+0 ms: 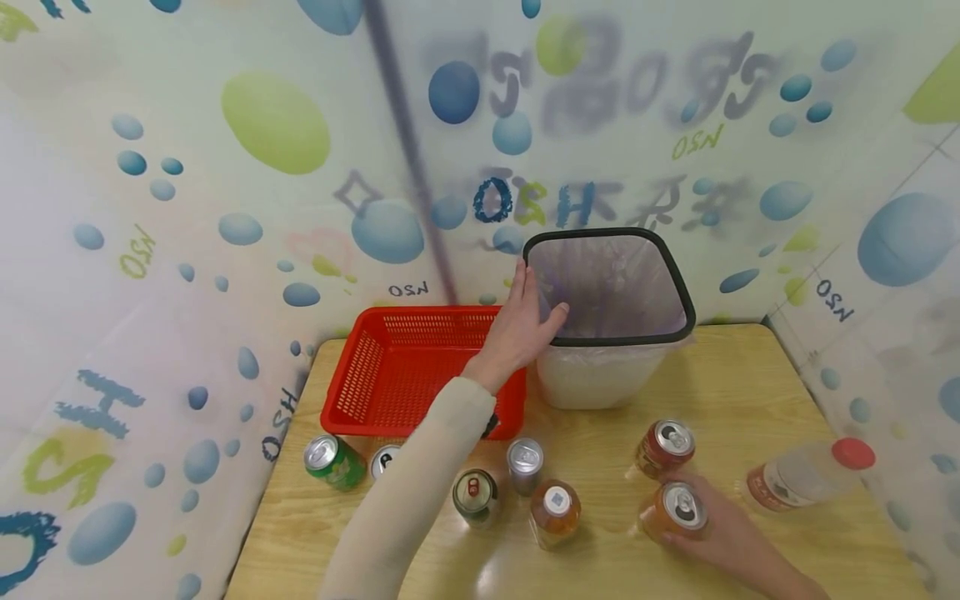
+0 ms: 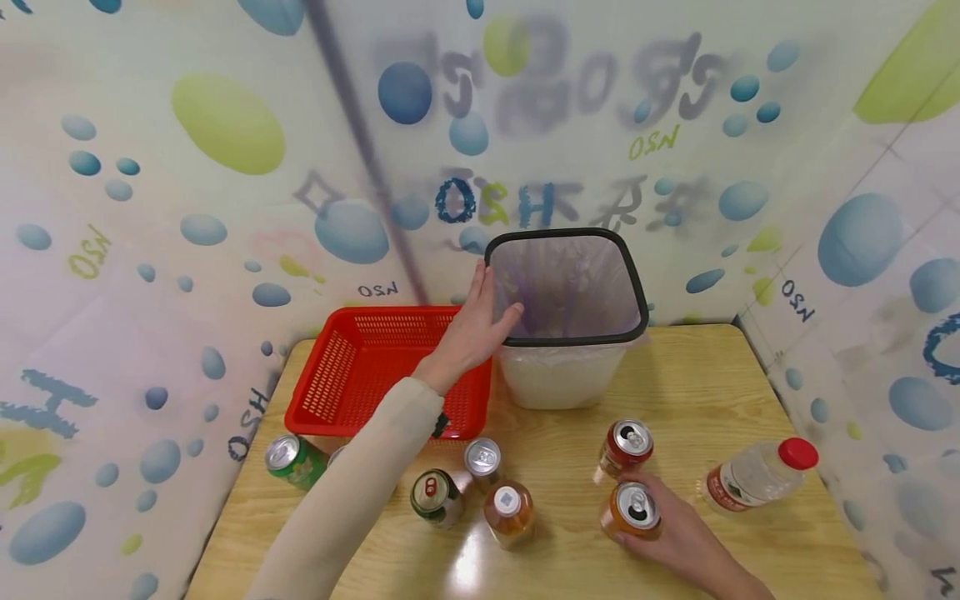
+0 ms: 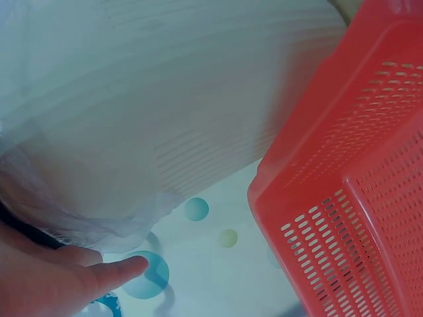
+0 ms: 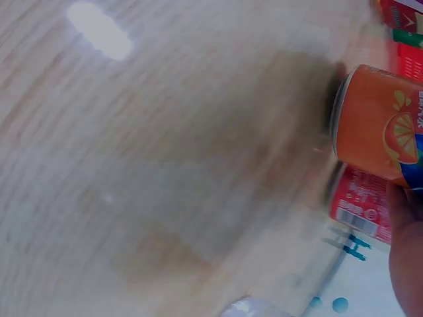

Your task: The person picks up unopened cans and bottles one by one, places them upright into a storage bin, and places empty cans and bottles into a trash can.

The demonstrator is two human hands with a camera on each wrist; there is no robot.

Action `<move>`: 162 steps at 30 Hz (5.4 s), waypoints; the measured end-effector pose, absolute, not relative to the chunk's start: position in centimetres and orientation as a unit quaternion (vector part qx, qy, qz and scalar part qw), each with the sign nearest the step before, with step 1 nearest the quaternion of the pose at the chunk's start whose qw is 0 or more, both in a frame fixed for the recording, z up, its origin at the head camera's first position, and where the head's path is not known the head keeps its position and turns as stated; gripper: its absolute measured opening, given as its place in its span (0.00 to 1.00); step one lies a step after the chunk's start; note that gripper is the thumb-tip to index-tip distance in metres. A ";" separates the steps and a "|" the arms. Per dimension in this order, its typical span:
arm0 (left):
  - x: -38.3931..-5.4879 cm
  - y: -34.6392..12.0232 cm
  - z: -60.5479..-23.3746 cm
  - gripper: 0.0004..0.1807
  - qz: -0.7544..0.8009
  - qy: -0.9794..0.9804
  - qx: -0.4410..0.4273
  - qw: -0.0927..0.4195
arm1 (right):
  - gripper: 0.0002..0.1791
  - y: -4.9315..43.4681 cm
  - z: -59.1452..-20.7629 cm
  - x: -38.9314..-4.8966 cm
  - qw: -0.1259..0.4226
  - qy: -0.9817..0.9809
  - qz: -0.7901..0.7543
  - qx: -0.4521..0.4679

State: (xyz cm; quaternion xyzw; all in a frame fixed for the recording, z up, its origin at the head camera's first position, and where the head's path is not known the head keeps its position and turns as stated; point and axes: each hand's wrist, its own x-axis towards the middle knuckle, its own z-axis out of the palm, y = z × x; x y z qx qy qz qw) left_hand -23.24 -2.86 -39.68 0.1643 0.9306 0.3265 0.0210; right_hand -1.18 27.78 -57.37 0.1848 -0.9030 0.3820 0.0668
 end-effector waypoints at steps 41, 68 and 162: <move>-23.2 -2.8 -39.5 0.48 0.293 0.943 0.155 0.015 | 0.41 23.5 -36.0 -12.7 0.304 -0.799 0.507 0.108; -23.1 -2.5 -39.0 0.48 0.201 0.966 0.166 -0.007 | 0.50 20.8 -36.9 -21.1 0.103 -0.933 0.331 0.095; -23.1 -2.5 -39.3 0.46 0.231 0.959 0.163 -0.003 | 0.70 27.8 -55.9 -8.6 -0.015 -0.905 0.424 0.036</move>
